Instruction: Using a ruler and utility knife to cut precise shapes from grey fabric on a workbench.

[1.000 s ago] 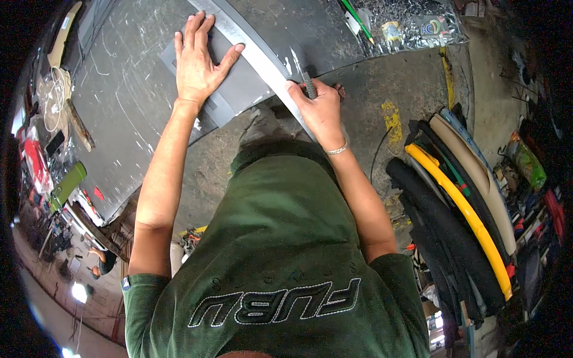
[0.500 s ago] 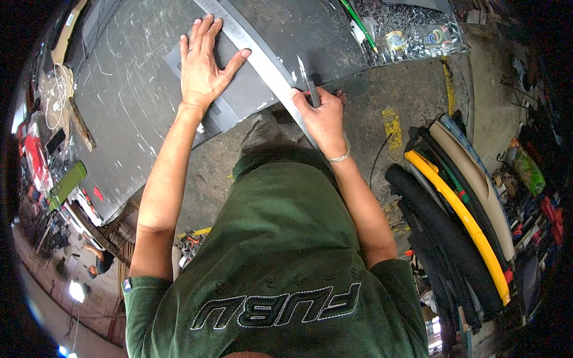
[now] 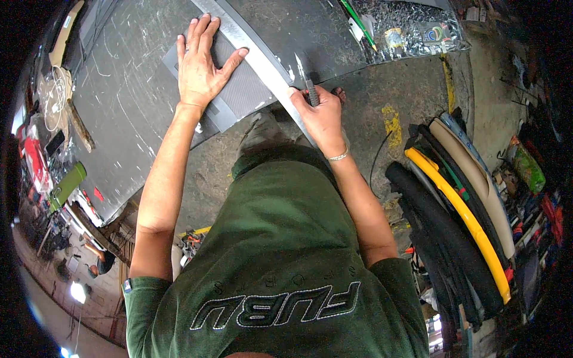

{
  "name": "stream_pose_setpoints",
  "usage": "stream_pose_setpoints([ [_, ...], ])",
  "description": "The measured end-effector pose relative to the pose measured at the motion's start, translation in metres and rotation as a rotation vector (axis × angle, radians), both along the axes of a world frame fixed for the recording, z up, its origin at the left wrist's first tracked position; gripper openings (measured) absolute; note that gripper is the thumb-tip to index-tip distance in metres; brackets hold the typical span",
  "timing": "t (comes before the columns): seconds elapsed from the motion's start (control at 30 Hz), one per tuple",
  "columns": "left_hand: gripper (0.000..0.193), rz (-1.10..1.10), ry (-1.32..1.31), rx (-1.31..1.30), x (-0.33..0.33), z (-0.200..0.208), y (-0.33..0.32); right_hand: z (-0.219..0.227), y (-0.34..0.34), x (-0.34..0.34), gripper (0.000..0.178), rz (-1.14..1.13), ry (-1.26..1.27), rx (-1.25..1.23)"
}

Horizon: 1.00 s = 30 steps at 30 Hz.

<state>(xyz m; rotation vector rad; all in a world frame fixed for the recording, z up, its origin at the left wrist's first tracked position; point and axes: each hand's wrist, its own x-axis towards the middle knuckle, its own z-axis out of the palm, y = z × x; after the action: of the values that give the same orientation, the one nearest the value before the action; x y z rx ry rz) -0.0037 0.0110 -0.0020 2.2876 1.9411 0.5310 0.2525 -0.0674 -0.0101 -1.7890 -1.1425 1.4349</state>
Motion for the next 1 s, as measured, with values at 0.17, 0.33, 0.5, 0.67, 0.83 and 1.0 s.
stream_pose_setpoints([
  [0.17,0.083,0.004,-0.015,0.0,0.002,0.002,-0.001,-0.002,0.0,0.002,0.029,0.014,-0.007,0.015],
  [0.33,0.085,-0.002,-0.011,0.01,0.002,0.002,-0.001,-0.001,0.0,-0.001,0.031,-0.027,-0.006,0.03],
  [0.5,0.084,0.003,-0.002,0.029,0.003,0.004,-0.001,0.002,0.002,-0.002,0.031,-0.01,-0.026,0.018],
  [0.67,0.074,-0.013,0.144,0.033,0.009,0.012,-0.005,-0.006,0.002,-0.001,0.03,0.023,-0.067,0.101],
  [0.83,0.065,0.013,0.047,0.006,0.015,0.006,-0.015,0.0,0.004,-0.003,0.033,0.027,-0.089,0.059],
  [1.0,0.05,-0.032,0.07,0.025,0.007,0.0,-0.02,-0.001,0.005,-0.003,0.035,0.023,-0.068,0.092],
])
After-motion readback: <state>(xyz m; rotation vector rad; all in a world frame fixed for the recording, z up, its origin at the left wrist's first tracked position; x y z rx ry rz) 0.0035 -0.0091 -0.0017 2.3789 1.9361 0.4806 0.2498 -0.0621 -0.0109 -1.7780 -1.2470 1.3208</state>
